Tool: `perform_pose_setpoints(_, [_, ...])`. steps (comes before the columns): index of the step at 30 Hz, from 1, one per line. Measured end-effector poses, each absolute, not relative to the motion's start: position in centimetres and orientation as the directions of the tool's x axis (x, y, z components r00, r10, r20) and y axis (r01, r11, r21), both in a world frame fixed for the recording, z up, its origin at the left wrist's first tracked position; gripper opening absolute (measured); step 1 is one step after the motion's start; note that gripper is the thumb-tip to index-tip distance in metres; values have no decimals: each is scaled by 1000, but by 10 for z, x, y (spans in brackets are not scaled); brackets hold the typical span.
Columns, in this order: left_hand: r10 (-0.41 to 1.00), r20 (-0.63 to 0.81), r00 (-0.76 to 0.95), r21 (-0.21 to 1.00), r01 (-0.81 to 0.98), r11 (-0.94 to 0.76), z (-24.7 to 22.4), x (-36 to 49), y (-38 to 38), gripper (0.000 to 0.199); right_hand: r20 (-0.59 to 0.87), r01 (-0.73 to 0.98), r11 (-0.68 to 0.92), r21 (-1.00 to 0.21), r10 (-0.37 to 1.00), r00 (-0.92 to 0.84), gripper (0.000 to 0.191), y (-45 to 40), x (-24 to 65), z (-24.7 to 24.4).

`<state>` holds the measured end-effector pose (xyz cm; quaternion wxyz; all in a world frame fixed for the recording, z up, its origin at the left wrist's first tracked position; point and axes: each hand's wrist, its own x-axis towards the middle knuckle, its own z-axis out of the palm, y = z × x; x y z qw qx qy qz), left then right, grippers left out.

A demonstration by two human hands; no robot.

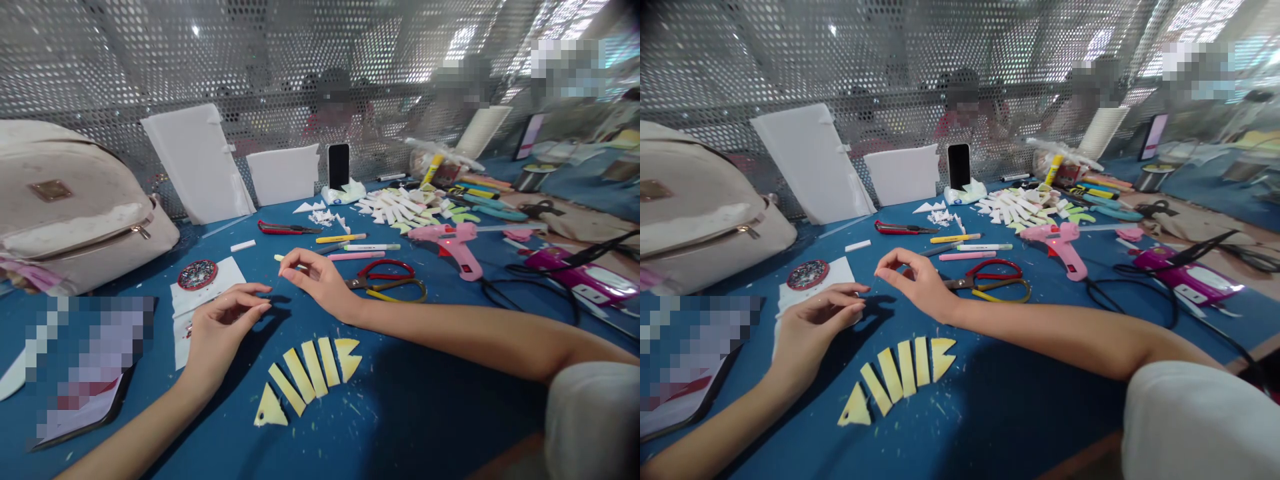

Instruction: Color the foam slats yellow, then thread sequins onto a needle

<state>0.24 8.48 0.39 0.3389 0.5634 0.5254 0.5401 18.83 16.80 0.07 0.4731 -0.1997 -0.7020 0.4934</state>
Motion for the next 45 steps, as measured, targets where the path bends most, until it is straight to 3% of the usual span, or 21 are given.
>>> perform_pose_setpoints(10, [938, 338, -82, 929, 188, -318, 5, 4, 80, 11, 443, -145, 427, -892, 766, -467, 17, 171, 186, -5])
perform_pose_setpoints(19, [952, 262, -160, 962, 117, -245, 3, 2, 83, 16, 412, -48, 474, -879, 707, -575, 12, 167, 187, 0])
perform_pose_setpoints(30, [996, 85, 26, 980, 177, -88, 0, 3, 90, 17, 460, -39, 560, -827, 636, -619, 5, 162, 189, 1])
perform_pose_setpoints(45, [995, 76, -68, 989, 133, -66, 5, 3, 89, 18, 425, -189, 381, -905, 784, -453, 19, 169, 187, -4])
